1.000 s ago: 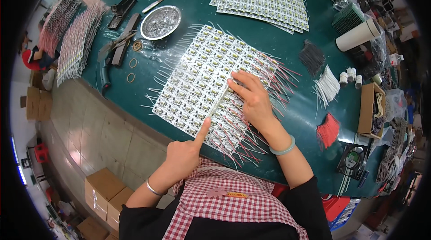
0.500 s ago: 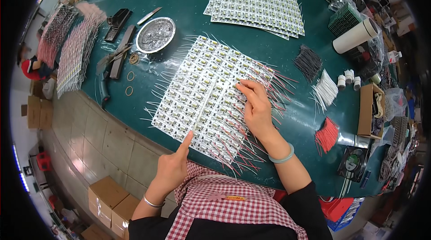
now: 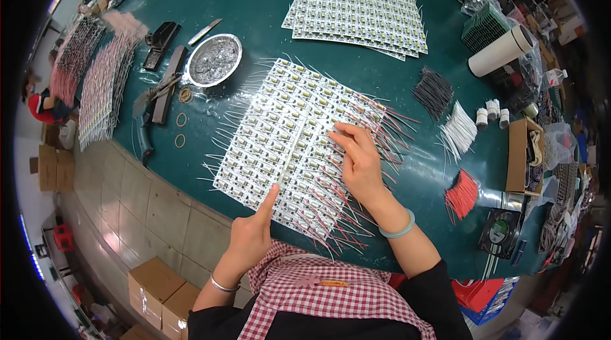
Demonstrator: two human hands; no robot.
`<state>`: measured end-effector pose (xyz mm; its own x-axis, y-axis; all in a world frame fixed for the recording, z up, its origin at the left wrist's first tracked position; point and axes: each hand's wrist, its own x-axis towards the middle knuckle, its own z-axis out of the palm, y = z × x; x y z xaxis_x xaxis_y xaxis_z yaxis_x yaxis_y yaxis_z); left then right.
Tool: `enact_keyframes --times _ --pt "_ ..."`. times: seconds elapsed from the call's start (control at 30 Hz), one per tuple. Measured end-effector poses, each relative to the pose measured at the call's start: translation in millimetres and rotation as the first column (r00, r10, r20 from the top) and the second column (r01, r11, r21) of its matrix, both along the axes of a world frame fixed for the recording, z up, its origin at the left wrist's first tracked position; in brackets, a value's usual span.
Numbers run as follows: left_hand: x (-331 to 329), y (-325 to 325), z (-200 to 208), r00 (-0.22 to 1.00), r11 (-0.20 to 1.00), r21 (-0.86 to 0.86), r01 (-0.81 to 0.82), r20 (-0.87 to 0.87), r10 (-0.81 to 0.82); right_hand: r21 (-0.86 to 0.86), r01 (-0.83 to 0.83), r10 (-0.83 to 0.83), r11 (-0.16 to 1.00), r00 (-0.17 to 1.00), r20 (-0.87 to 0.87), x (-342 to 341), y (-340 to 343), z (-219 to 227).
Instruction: The person uses a soldering iron to attach wires to a grid of LED modules on a green workbench. They repeatedly pick up red and white wires, position them on the board, and apply the soldering iron to secure the connections. The person also uses a white stick to adjust the wires on the board.
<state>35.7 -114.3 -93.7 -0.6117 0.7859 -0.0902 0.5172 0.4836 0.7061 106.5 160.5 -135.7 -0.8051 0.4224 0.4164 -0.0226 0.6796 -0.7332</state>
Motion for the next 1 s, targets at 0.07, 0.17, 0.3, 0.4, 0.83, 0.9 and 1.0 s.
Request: enact_keyframes --times 0.07,0.17,0.3,0.4,0.83,0.9,1.0 --pt "-4.6 5.5 -0.4 1.000 1.000 0.010 -0.003 0.005 0.003 -0.009 -0.005 0.005 1.000 1.000 0.000 -0.2 -0.8 0.4" --pt "-9.4 16.8 -1.3 1.000 1.000 0.023 0.003 -0.014 -0.002 -0.007 -0.006 0.006 1.000 1.000 -0.002 0.1 -0.3 1.3" --pt "-14.1 26.4 -4.8 0.992 0.999 0.015 0.032 -0.125 -0.030 -0.002 -0.011 0.011 1.000 1.000 -0.016 -0.5 0.3 1.7" --pt "-14.3 30.5 -0.9 0.978 0.999 -0.041 0.031 -0.207 -0.039 -0.002 -0.011 0.011 1.000 1.000 -0.018 -0.8 0.3 2.5" --pt "-38.9 81.5 -11.3 0.938 0.989 -0.115 0.090 -0.325 -0.123 -0.034 -0.006 0.005 0.999 1.000 -0.015 0.0 0.5 4.5" --pt "-41.1 86.2 -11.9 0.947 0.992 -0.077 0.097 -0.299 -0.116 -0.039 -0.009 0.009 0.999 1.000 -0.011 -0.1 0.7 4.9" --pt "-38.2 85.8 -12.9 0.960 0.993 -0.018 0.115 -0.256 -0.116 -0.043 -0.011 0.011 0.999 1.000 -0.002 -0.3 0.7 4.1"
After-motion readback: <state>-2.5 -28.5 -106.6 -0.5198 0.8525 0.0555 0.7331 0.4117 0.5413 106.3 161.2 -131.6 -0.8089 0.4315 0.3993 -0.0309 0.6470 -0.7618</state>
